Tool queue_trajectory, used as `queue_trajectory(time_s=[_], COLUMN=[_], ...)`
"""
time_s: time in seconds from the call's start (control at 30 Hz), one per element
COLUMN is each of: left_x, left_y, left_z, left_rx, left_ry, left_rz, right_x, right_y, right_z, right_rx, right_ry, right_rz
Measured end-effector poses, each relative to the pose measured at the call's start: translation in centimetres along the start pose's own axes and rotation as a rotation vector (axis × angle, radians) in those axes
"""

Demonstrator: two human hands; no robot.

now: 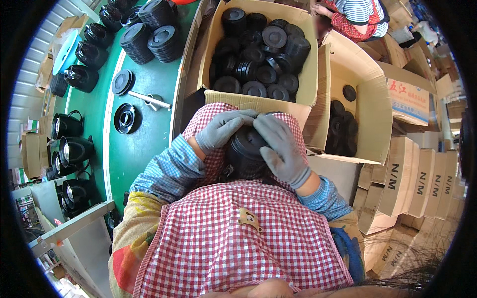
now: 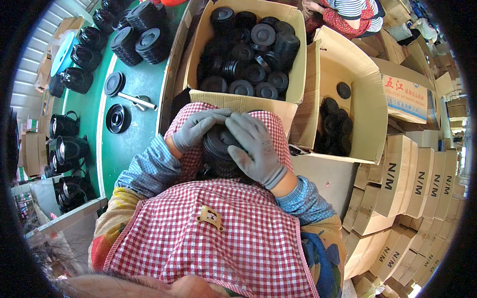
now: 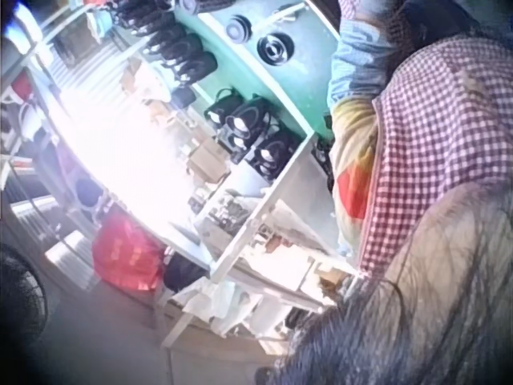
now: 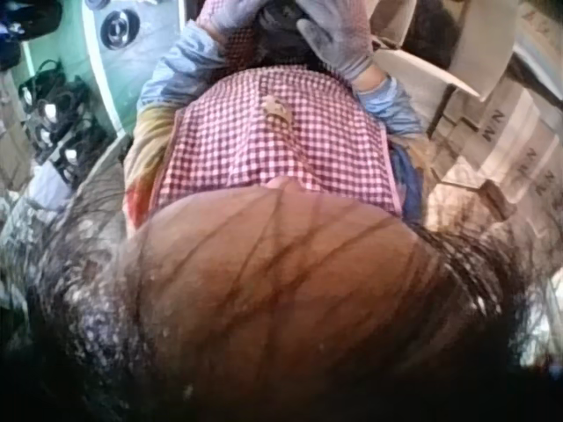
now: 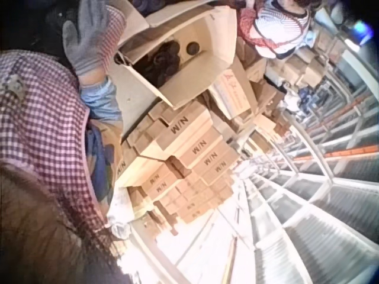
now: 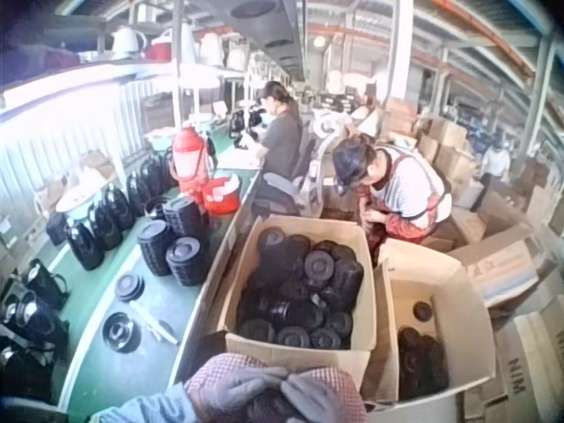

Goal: The person repeatedly picks black circular components from a cardboard box, places them on a green table, and uses a small metal tool to press or adjust the center of each component. The person then places the finished components into a second box. The process is repeated for multiple units.

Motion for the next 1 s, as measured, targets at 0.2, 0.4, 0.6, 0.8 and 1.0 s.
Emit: queue_trajectory(time_s=[0.2, 0.4, 0.6, 0.8, 1.0], left_x=[3.4, 3.3, -0.5, -4.7, -8.9], left_y=[3.8, 5.9, 0.2, -1.1, -2.1], left_z=[-2.2, -3.9, 1.1, 0.0, 0.3], left_rx=[-0.684, -0.887, -0.343, -0.539, -0.776], left_ry=[0.073, 0.003, -0.180, -0.387, -0.428], left_rz=[-0.053, -0.008, 0.141, 0.126, 0.735], right_x=[0.4, -0.1, 0.7, -2.5, -4.3], right_y=[5.3, 7.3, 0.1, 0.1, -1.7], right_z=[-2.3, -3.5, -0.3, -2.8, -2.6], right_rx=[-0.186, -0.426, -0.095, 0.174, 0.136], right_ry=[-0.109, -0.235, -0.232, -0.478, -0.434], right_rz=[-0.057, -0.135, 0.035, 0.264, 0.469])
Point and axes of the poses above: each hand's wrist, its own x-axis away from the middle knuckle, its own z-axis out of the back of the hand, y = z × x, the point moved 7 cm from there along -x, towards the middle knuckle, and after that the axes turned 6 degrees about x, right-handed, at the moved point
